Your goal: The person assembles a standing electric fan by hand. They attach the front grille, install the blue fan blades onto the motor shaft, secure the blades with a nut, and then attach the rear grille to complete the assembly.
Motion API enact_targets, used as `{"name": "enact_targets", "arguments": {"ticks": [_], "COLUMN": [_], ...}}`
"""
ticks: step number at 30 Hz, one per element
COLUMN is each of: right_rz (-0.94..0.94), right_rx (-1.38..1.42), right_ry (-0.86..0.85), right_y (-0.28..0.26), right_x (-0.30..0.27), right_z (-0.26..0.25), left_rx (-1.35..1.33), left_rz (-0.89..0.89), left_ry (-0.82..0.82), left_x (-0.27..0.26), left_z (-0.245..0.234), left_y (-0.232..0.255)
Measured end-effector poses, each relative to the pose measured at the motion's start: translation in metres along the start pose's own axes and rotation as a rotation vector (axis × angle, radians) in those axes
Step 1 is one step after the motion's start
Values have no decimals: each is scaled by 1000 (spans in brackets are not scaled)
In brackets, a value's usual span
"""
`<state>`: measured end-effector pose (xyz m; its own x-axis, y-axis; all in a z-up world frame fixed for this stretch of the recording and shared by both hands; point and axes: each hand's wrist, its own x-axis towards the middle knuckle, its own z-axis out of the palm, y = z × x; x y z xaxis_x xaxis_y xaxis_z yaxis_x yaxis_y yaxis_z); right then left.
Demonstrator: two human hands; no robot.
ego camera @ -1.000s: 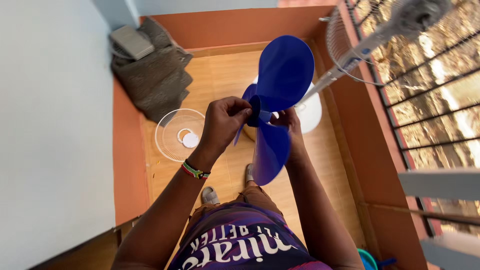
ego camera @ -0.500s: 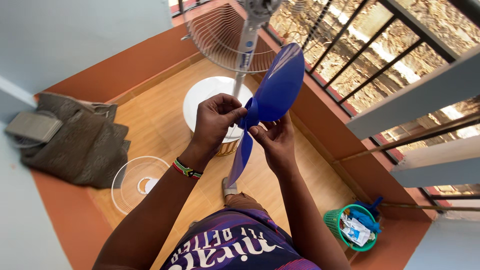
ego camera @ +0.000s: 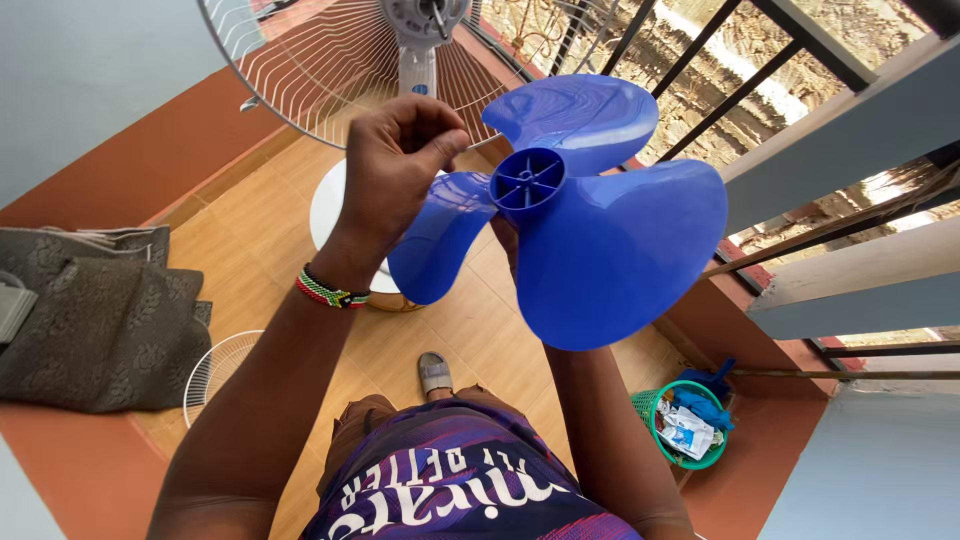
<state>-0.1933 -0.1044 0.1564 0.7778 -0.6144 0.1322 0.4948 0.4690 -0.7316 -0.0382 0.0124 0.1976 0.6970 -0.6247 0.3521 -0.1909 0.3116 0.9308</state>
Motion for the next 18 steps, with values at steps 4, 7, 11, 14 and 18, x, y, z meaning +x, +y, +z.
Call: {"name": "enact_targets", "arguments": {"ticks": [4, 7, 11, 14, 18], "right_rz": [-3, -8, -50, -3, 3], "right_rx": [-15, -46, -117, -120, -136], "right_ry": [56, 79, 108, 148, 198], "right_y": [4, 14, 28, 34, 42], "right_x": [23, 47, 76, 97, 111], "right_z": [14, 30, 49, 59, 71], "left_rx": [251, 289, 187, 173, 130], "left_rz": [133, 181, 258, 230, 251], "left_ry": [-8, -54, -175, -197, -83], "left_x": [25, 43, 47, 41, 22], "left_z": [-15, -34, -58, -70, -80], "left_y": [7, 16, 26, 29, 29]}}
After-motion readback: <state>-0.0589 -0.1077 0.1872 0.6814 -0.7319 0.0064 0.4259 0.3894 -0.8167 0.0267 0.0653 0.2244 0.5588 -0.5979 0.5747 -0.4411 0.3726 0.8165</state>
